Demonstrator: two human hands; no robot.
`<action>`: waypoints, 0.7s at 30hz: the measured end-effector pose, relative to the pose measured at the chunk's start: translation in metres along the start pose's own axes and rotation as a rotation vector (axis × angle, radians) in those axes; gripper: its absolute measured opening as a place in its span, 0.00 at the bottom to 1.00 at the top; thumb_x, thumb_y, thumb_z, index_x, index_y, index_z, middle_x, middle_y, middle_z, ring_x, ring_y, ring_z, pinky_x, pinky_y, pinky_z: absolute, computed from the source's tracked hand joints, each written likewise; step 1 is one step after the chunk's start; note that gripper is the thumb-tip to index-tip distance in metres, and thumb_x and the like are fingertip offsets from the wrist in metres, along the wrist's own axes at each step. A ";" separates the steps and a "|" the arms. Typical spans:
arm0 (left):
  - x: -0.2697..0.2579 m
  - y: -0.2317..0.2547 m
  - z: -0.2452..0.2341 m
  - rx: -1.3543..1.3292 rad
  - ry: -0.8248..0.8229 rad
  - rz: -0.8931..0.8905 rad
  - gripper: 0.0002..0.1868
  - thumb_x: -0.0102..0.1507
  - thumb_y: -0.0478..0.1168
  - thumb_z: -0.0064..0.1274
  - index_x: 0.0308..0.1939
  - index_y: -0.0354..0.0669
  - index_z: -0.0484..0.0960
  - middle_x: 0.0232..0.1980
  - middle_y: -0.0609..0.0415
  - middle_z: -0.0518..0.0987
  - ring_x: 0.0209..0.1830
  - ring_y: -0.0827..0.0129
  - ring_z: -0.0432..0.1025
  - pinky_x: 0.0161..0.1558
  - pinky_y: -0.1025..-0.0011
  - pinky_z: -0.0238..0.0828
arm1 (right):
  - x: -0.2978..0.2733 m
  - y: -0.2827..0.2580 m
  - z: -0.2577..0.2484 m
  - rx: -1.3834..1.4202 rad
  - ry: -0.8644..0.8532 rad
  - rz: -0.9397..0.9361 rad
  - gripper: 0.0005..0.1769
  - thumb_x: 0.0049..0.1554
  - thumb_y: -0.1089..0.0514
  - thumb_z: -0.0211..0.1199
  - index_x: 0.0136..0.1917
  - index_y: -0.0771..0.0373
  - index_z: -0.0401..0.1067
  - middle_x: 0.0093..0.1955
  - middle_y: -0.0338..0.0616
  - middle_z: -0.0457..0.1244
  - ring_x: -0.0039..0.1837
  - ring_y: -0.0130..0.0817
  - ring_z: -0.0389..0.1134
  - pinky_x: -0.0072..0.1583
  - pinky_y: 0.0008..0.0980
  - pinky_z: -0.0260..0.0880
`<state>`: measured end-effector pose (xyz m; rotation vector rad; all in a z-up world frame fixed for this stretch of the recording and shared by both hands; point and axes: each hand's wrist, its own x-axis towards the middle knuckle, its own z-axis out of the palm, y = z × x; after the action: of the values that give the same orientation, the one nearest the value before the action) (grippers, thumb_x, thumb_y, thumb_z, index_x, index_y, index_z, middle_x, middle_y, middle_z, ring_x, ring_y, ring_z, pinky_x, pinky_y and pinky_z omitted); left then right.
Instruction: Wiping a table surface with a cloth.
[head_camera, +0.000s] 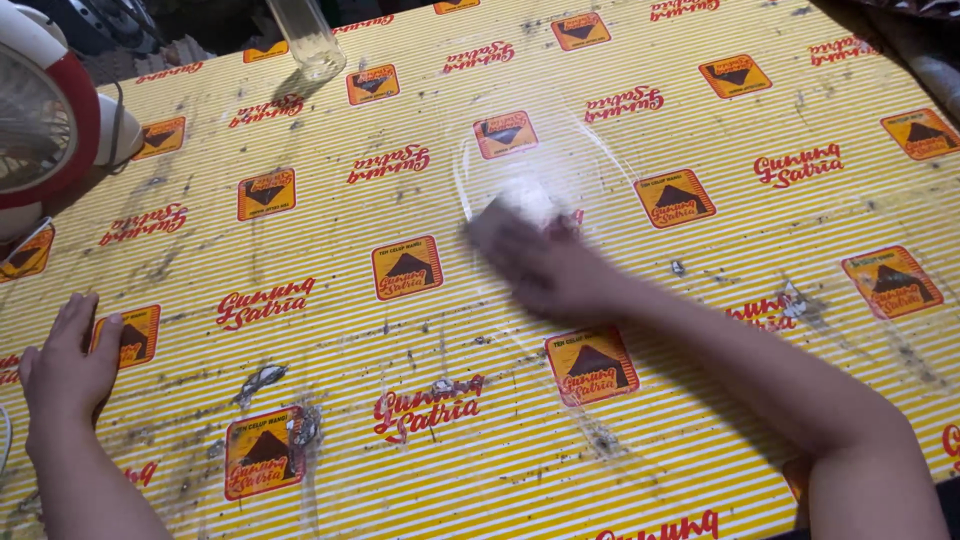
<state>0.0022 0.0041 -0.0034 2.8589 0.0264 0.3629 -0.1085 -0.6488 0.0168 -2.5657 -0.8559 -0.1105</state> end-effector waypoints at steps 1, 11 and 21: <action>0.000 0.000 -0.001 0.004 0.000 -0.002 0.31 0.72 0.58 0.42 0.78 0.53 0.69 0.82 0.52 0.62 0.79 0.57 0.57 0.75 0.43 0.40 | -0.001 0.026 -0.013 0.004 0.001 -0.002 0.38 0.60 0.47 0.56 0.82 0.51 0.54 0.84 0.49 0.49 0.86 0.49 0.43 0.77 0.69 0.36; -0.001 0.005 -0.004 -0.001 0.005 0.017 0.31 0.73 0.58 0.43 0.77 0.52 0.70 0.81 0.50 0.64 0.78 0.56 0.59 0.75 0.44 0.42 | -0.025 0.038 -0.045 -0.272 0.173 0.499 0.37 0.61 0.44 0.50 0.78 0.63 0.52 0.78 0.64 0.49 0.81 0.62 0.45 0.76 0.64 0.42; -0.001 0.000 -0.002 0.000 0.006 0.043 0.31 0.73 0.58 0.43 0.78 0.52 0.69 0.81 0.50 0.63 0.79 0.57 0.58 0.74 0.43 0.43 | -0.051 -0.178 0.014 0.366 -0.251 -0.645 0.43 0.56 0.48 0.60 0.81 0.61 0.56 0.83 0.54 0.53 0.86 0.53 0.51 0.84 0.59 0.44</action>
<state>0.0008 0.0044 -0.0020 2.8627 -0.0334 0.3797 -0.2554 -0.5441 0.0597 -1.9102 -1.6075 0.1679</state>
